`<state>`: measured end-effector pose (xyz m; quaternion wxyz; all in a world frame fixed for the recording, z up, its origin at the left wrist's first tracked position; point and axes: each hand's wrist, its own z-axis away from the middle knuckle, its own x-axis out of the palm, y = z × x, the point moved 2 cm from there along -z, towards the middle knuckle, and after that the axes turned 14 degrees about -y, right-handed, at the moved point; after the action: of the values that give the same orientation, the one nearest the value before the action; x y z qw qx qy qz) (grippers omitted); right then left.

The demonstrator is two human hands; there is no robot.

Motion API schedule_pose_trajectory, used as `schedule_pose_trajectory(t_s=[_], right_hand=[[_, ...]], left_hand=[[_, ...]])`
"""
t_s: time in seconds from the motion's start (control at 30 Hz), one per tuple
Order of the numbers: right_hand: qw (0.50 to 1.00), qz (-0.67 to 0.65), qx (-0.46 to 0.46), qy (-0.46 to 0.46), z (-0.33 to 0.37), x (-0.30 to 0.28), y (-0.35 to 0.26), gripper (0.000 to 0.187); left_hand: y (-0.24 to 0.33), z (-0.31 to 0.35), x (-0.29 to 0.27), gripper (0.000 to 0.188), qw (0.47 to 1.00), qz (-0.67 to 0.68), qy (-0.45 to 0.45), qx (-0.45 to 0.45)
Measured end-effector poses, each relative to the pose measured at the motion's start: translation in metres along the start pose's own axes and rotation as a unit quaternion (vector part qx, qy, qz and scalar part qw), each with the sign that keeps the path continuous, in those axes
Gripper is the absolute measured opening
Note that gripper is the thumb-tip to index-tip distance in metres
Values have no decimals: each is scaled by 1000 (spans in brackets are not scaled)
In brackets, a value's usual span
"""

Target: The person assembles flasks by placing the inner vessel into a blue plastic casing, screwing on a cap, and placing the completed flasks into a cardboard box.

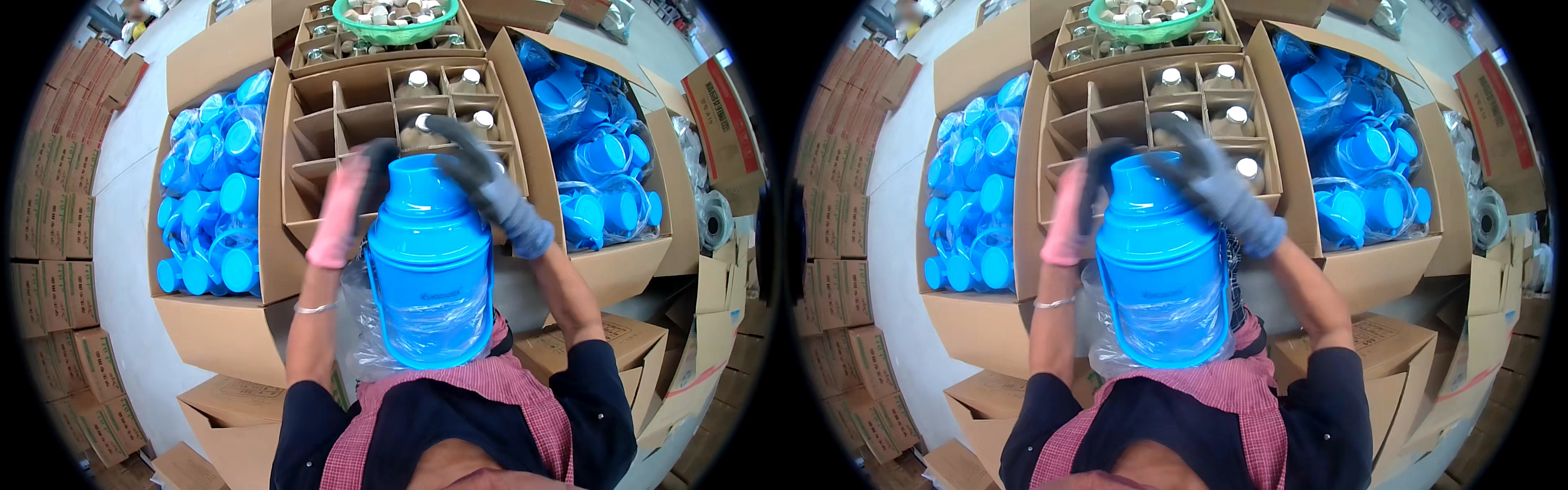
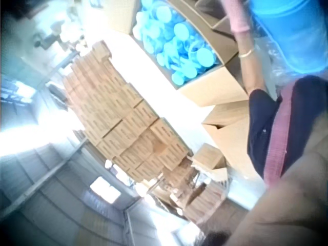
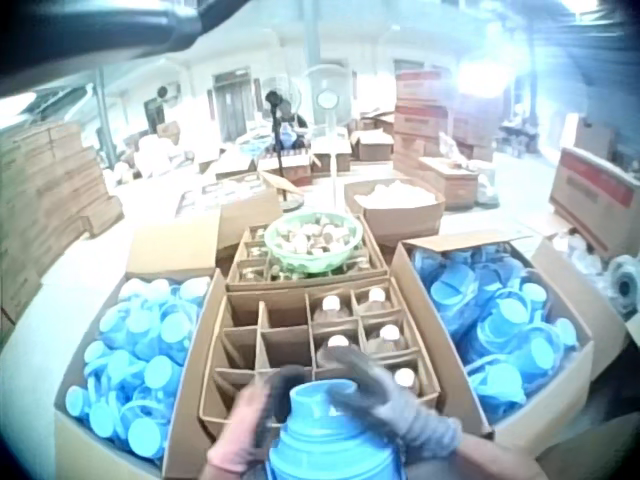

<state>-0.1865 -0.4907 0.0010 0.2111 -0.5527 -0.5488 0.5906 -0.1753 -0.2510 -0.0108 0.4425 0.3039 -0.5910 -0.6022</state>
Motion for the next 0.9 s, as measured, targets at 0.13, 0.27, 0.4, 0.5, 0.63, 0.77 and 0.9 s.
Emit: schedule_pose_trajectory(t_s=[0.13,0.27,0.4,0.5,0.63,0.77,0.9], right_hand=[[988,-93,117,-26,1,-40,31,62],[997,-47,7,-67,-6,-3,-14,63],[993,51,86,-62,10,-49,33,61],[982,-141,2,-128,-14,0,-42,65],[990,-3,119,-69,5,-47,22,56],[970,-169,92,-147,-17,-1,-46,63],[981,-71,161,-75,5,-44,8,67]], left_hand=[[21,2,-17,45,963,161,-162,145],[0,-4,2,40,968,-139,-61,198],[4,-12,-32,42,953,33,-253,166],[-2,0,9,43,987,-149,-33,47],[11,2,-39,41,956,93,-237,144],[3,0,1,40,985,-160,-59,15],[23,5,-35,40,988,-27,-132,77]])
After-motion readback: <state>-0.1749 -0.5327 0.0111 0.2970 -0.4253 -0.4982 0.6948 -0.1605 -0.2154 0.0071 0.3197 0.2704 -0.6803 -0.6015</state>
